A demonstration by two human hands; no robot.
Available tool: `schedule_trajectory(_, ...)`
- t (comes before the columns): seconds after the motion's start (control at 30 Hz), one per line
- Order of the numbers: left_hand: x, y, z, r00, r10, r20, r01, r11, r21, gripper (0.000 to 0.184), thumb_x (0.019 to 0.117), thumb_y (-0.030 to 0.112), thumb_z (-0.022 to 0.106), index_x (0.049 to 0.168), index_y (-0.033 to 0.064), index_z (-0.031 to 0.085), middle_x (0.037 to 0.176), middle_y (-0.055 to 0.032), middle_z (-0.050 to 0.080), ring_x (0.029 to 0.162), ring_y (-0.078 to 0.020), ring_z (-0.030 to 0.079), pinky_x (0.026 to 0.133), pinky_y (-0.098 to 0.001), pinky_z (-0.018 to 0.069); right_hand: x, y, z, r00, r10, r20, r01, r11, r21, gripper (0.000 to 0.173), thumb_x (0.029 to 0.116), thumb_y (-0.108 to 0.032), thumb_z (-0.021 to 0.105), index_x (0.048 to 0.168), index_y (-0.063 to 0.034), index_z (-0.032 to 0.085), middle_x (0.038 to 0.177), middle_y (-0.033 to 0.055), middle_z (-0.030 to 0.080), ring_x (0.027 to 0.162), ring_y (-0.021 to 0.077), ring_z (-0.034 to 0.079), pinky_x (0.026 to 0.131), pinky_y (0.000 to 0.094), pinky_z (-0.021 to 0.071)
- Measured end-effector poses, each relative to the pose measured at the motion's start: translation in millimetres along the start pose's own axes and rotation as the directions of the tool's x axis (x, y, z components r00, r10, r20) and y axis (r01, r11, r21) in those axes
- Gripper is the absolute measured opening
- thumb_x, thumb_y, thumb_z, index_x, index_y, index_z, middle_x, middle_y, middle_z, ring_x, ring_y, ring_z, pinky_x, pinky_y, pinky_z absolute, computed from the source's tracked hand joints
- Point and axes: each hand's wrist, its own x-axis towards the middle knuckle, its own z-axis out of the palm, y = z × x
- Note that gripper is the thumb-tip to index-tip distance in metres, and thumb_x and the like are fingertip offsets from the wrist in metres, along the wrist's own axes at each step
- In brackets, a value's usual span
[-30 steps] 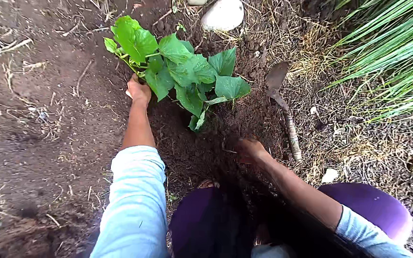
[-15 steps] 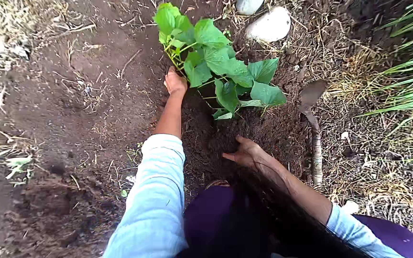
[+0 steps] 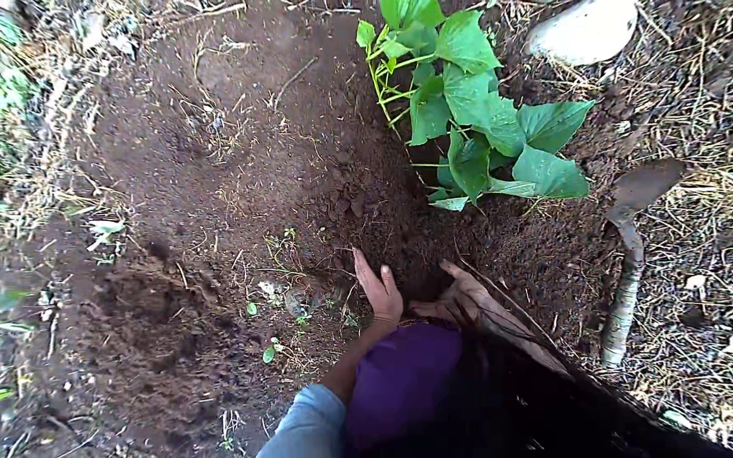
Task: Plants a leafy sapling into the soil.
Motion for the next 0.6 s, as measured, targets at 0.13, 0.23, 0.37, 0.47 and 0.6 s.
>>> schedule_trajectory(0.13,15,17,18,0.995,-0.065,-0.080,0.063,0.998,-0.020,0.076,0.1069,0.045,0.028,0.156,-0.0124,0.026,0.164,-0.0336,0.025,0.154,-0.0449,0.024,0.129,-0.0500,0.0147,-7,-8,10,0.998,-0.055,0.019,0.055,0.998,0.009,0.073,0.1027,-0.070,0.023,0.155,-0.0220,0.036,0.142,0.0211,0.055,0.121,0.0379,0.062,0.092,0.0552,0.0562)
schedule_trajectory(0.23,22,30,13,0.977,-0.204,-0.059,0.193,0.968,-0.159,0.066,0.1083,0.035,0.027,0.159,-0.0077,0.024,0.165,-0.0308,0.023,0.156,-0.0409,0.022,0.129,-0.0466,0.0121,1,-13,19,0.989,-0.149,-0.023,0.149,0.989,0.008,0.056,0.1091,-0.054,0.030,0.156,-0.0229,0.034,0.146,0.0200,0.051,0.125,0.0383,0.059,0.091,0.0615,0.0545)
schedule_trajectory(0.37,24,41,4,0.939,-0.344,0.022,0.324,0.861,-0.393,0.058,0.1111,0.026,0.023,0.162,-0.0022,0.020,0.169,-0.0241,0.019,0.158,-0.0291,0.020,0.129,-0.0379,0.0143,12,-1,40,0.978,-0.211,0.007,0.209,0.974,0.085,0.057,0.1101,-0.053,0.026,0.156,-0.0211,0.033,0.148,0.0153,0.049,0.130,0.0324,0.055,0.096,0.0595,0.0521)
schedule_trajectory(0.47,40,64,-4,0.850,-0.515,0.110,0.497,0.714,-0.493,0.054,0.1134,0.025,0.023,0.164,0.0066,0.020,0.171,-0.0180,0.016,0.158,-0.0252,0.019,0.129,-0.0409,0.0166,24,-5,51,0.994,-0.105,-0.008,0.103,0.958,0.266,0.065,0.1062,-0.062,0.027,0.158,-0.0235,0.032,0.154,0.0124,0.045,0.138,0.0310,0.049,0.105,0.0587,0.0485)
schedule_trajectory(0.6,58,97,-16,0.786,-0.562,0.257,0.602,0.603,-0.523,0.058,0.1129,0.026,0.033,0.167,0.0134,0.014,0.174,-0.0134,0.008,0.159,-0.0264,0.017,0.126,-0.0480,0.0202,19,-14,65,0.990,-0.134,-0.051,0.143,0.907,0.396,0.065,0.1075,-0.060,0.030,0.161,-0.0234,0.021,0.161,0.0150,0.034,0.142,0.0335,0.045,0.107,0.0552,0.0489)
